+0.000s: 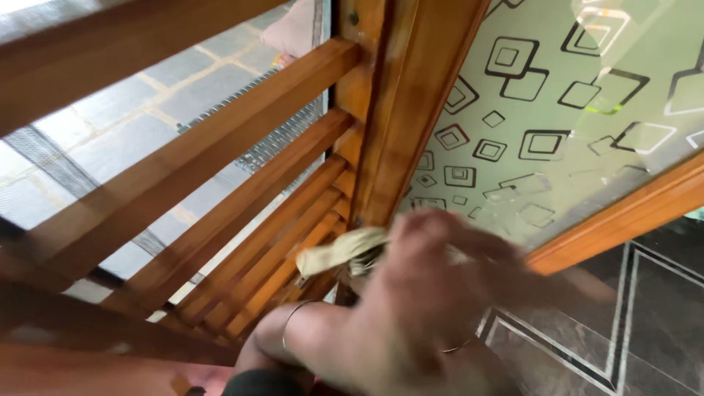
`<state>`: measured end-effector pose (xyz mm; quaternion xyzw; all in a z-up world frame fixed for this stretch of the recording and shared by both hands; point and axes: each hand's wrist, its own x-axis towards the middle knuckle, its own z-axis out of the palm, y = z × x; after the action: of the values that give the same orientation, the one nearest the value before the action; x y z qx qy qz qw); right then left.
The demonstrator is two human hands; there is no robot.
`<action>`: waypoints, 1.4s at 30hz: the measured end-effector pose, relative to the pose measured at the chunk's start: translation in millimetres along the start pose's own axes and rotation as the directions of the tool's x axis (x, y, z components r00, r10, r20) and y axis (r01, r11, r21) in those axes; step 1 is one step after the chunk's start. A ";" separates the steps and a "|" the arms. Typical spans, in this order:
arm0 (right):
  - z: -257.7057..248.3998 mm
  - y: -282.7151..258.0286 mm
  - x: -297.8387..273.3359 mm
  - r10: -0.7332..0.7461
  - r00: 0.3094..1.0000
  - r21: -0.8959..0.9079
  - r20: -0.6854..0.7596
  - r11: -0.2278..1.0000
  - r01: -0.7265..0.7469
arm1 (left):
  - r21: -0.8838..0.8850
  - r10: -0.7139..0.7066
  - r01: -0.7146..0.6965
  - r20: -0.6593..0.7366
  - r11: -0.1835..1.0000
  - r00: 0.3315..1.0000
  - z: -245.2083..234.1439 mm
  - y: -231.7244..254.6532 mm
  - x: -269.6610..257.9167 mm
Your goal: The person cleans the wooden frame and glass panels of a door with a cloth, wiping the slats and the decorative glass surface.
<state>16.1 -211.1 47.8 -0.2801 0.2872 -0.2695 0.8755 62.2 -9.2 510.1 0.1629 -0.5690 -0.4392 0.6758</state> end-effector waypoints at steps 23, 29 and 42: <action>307.5 -376.5 -149.5 -0.642 -0.236 -0.481 0.729 -0.726 0.491 | 0.352 0.342 -0.160 -0.552 0.922 0.760 -129.4 -115.6 100.5; 345.4 -367.4 -111.1 -0.416 -0.265 -0.445 0.870 -0.894 -0.057 | 0.221 0.202 -0.098 -0.522 0.970 0.829 -153.9 -134.7 90.8; 183.7 -197.5 1.2 -0.465 -0.162 -0.484 0.871 -0.869 -0.106 | 0.351 0.301 -0.040 -0.733 0.936 0.610 -178.7 -140.3 65.4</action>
<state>75.7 -288.0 299.4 -0.7397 0.1991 -0.5512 -0.3308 165.7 -188.9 396.6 0.3808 -0.2944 -0.1671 0.8605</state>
